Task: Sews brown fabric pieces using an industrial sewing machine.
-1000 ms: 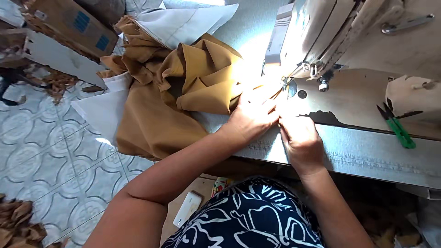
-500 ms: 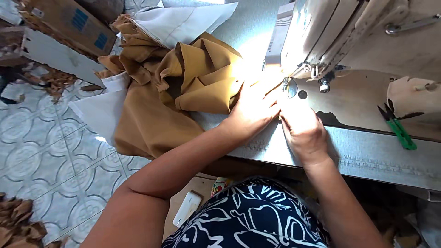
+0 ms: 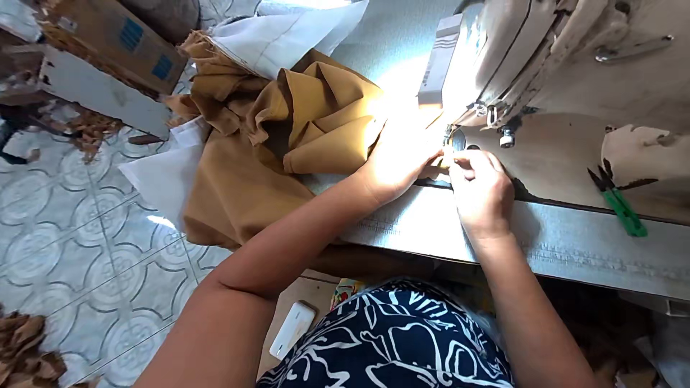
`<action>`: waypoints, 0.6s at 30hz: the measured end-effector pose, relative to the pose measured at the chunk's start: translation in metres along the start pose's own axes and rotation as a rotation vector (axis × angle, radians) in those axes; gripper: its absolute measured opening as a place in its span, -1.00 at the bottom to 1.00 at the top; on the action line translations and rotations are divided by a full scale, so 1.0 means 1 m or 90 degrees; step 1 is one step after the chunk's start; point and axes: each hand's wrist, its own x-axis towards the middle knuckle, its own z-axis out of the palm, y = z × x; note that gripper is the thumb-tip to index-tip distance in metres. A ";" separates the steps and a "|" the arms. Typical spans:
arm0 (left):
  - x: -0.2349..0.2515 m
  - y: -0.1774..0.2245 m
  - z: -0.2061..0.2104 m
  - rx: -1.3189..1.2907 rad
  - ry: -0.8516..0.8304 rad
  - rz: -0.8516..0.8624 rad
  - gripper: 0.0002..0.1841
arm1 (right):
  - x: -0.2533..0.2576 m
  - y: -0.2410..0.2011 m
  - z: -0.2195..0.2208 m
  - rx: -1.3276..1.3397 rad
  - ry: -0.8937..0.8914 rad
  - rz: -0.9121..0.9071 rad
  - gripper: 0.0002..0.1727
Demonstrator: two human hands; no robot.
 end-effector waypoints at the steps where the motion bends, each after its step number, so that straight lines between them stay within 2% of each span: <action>1: 0.002 -0.001 -0.002 -0.047 0.009 -0.025 -0.74 | -0.002 -0.005 -0.002 0.020 -0.002 0.052 -0.83; 4: 0.005 -0.002 -0.008 -0.182 -0.025 -0.135 -0.83 | -0.006 -0.013 -0.004 0.085 -0.037 0.086 -0.84; 6: 0.008 -0.002 -0.009 -0.221 -0.051 -0.176 -0.82 | -0.002 -0.015 0.002 0.153 -0.030 0.094 -0.74; 8: 0.008 -0.001 -0.011 -0.224 -0.062 -0.166 -0.78 | 0.003 -0.012 0.007 0.205 0.003 0.074 -0.80; 10: 0.004 0.005 -0.016 -0.137 -0.062 -0.105 -0.62 | 0.005 -0.012 0.004 0.274 -0.009 0.113 -0.89; 11: -0.001 0.007 -0.013 -0.080 -0.023 -0.049 -0.61 | 0.005 -0.016 -0.004 0.350 -0.049 0.186 -0.93; 12: -0.005 0.007 -0.010 -0.045 0.026 0.010 -0.70 | 0.004 -0.023 -0.013 0.468 -0.107 0.305 -0.98; 14: -0.012 0.004 -0.005 -0.004 0.068 0.082 -0.84 | -0.005 -0.033 -0.026 0.703 -0.177 0.537 -0.93; 15: -0.014 0.003 -0.003 0.007 0.069 0.100 -0.84 | -0.012 -0.032 -0.027 0.730 -0.174 0.561 -0.93; 16: -0.015 0.003 -0.003 0.011 0.067 0.109 -0.83 | -0.020 -0.028 -0.027 0.693 -0.159 0.512 -0.84; 18: -0.017 0.002 -0.003 0.022 0.045 0.108 -0.83 | -0.034 -0.018 -0.022 0.453 -0.120 0.272 -0.56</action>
